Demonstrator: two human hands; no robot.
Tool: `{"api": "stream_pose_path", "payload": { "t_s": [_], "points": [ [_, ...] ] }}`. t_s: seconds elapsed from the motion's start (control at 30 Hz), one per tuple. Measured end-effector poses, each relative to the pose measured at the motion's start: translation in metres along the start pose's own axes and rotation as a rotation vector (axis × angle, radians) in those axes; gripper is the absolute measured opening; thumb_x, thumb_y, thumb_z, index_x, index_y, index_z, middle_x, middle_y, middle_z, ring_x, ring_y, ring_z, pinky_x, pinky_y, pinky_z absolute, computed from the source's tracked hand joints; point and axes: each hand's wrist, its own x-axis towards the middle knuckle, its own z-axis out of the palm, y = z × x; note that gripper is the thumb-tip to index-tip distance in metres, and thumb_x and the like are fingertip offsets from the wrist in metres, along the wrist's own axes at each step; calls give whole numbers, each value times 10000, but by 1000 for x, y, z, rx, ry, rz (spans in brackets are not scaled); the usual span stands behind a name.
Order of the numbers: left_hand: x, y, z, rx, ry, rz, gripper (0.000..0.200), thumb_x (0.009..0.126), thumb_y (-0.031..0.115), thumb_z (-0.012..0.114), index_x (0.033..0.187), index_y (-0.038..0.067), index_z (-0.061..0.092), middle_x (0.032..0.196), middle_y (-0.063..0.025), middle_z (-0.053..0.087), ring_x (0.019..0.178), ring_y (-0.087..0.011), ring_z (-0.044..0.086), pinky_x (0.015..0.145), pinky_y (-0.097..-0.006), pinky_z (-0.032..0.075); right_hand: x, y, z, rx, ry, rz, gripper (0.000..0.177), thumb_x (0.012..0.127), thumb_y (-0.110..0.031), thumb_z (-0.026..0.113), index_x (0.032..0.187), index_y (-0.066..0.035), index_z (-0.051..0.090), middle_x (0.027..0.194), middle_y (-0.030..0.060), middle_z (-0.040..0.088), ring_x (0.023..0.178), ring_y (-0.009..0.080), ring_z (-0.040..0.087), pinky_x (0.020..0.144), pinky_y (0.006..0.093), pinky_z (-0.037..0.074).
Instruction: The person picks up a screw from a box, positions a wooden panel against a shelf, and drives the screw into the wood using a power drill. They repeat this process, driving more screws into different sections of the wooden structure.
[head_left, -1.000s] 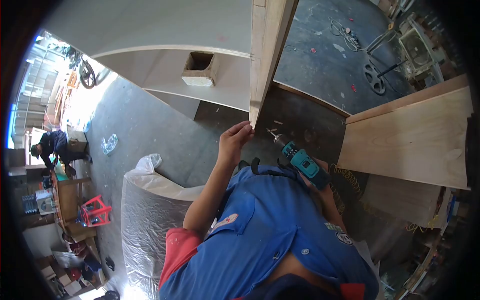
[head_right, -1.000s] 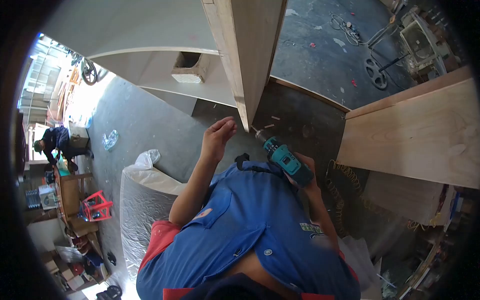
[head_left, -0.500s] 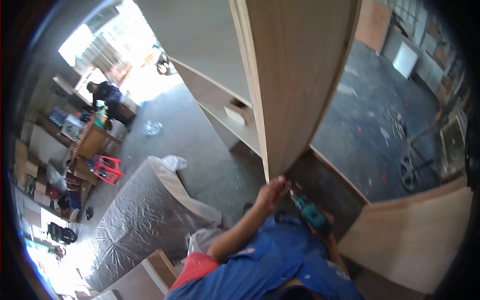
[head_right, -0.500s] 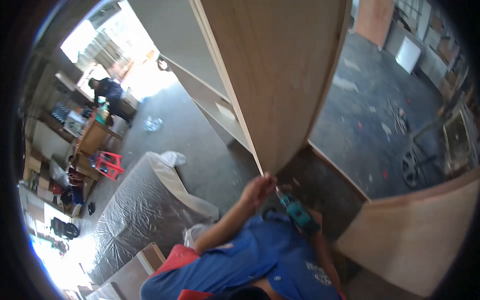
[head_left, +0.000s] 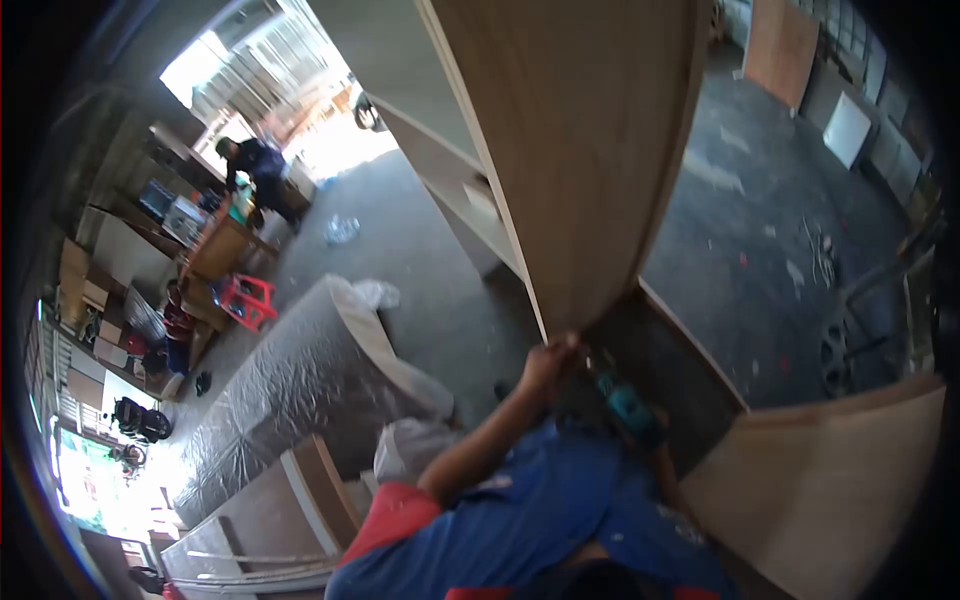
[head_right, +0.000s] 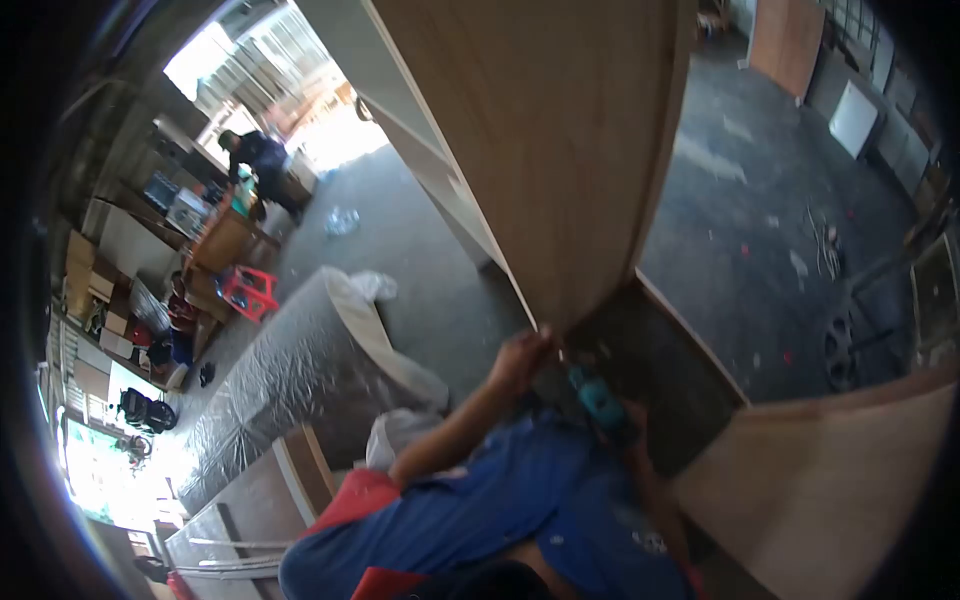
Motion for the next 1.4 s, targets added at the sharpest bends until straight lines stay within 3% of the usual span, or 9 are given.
{"api": "stream_pose_path", "payload": {
  "t_s": [0.1, 0.2, 0.27, 0.47, 0.63, 0.7, 0.9, 0.97, 1.4],
  "points": [
    [-4, 6, 16, 3, -38, -12, 242, 996, 280, 589, 1082, 56, 626, 983, -77, 665, 912, -165, 652, 834, -309, 547, -2, -17, -4, 130, 32, 279, 281, 743, -162, 796, 964, -31, 685, 904, 142, 701, 827, 269, 699, 740, 386, 542],
    [6, 2, 20, -134, -92, -67, 236, 1009, 272, 566, 1079, 56, 626, 967, -77, 664, 916, -166, 647, 848, -300, 534, -32, 7, 23, -208, 185, 130, 266, 755, -132, 784, 969, -13, 681, 916, 142, 706, 824, 260, 699, 739, 364, 544],
    [10, 4, 24, -173, -92, -95, 232, 1015, 263, 555, 1082, 52, 625, 957, -76, 665, 927, -171, 647, 859, -294, 526, 7, -36, 10, 148, 154, 365, 258, 770, -103, 772, 989, -3, 680, 925, 143, 709, 845, 247, 692, 790, 357, 529],
    [38, 12, 13, -139, -52, -42, 268, 1024, 260, 528, 1075, 19, 633, 998, -86, 673, 943, -196, 651, 865, -305, 509, 8, -15, 57, 134, 91, 397, 249, 815, -113, 737, 1046, -31, 697, 951, 120, 715, 909, 251, 684, 911, 387, 482],
    [74, 37, -21, 131, 31, 63, 311, 1005, 303, 549, 1114, 36, 665, 1098, -71, 674, 1006, -185, 626, 915, -343, 455, 49, -4, 94, 167, 1, 437, 261, 865, -97, 690, 1126, -94, 706, 1031, 90, 707, 988, 256, 667, 924, 391, 485],
    [80, 57, -24, 280, 113, 232, 335, 981, 330, 574, 1160, 65, 675, 1126, -38, 675, 1099, -158, 574, 977, -368, 391, 62, 2, 107, 266, -33, 507, 276, 876, -84, 677, 1149, -113, 706, 1055, 83, 702, 1012, 251, 657, 927, 388, 486],
    [91, 79, -28, 251, 127, 259, 329, 961, 332, 608, 1151, 77, 692, 1163, -18, 669, 1159, -133, 526, 1009, -369, 349, 88, 5, 116, 423, -32, 459, 342, 865, -38, 685, 1188, -149, 705, 1059, 80, 701, 1003, 204, 653, 906, 356, 499],
    [93, 78, -29, 234, 137, 253, 325, 959, 332, 614, 1147, 80, 696, 1164, -14, 670, 1159, -132, 526, 1008, -366, 348, 91, 7, 116, 649, 19, 635, 329, 874, -41, 677, 1177, -161, 717, 1062, 69, 707, 981, 202, 669, 881, 351, 509],
    [102, 74, -34, 194, 163, 206, 295, 963, 329, 607, 1121, 103, 712, 1160, 1, 675, 1174, -145, 521, 993, -367, 331, 79, 40, 122, 124, -78, 195, 385, 858, -13, 654, 1218, -141, 695, 1231, 82, 664, 1111, 248, 635, 972, 396, 468]
  ]
}}
